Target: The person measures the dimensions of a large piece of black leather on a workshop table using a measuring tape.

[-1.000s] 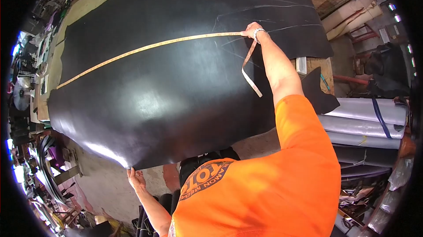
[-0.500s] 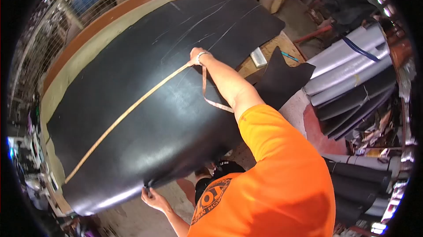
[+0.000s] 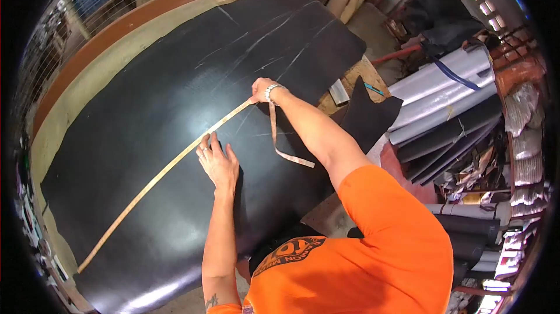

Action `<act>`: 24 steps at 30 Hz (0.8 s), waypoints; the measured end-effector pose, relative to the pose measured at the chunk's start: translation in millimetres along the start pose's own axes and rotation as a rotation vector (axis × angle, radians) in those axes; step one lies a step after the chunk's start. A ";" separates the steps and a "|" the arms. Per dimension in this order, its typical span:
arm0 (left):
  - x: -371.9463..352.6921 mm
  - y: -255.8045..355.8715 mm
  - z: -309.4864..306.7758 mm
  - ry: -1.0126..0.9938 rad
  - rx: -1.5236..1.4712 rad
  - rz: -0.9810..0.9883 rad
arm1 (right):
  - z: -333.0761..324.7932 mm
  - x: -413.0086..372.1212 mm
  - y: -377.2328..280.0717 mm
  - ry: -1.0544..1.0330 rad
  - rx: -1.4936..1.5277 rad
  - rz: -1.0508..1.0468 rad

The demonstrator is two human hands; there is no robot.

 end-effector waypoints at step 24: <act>21.7 35.5 58.4 0.033 0.412 -0.108 | -18.3 -9.7 0.3 -0.048 -0.003 -0.169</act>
Point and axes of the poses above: each hand's wrist, its own x-axis towards the middle knuckle, its own z-axis out of the palm, y = z × x, the point moved 2 cm from there along x, towards the middle knuckle, and after that the axes turned 10 degrees about -z, right-handed, at the moved point
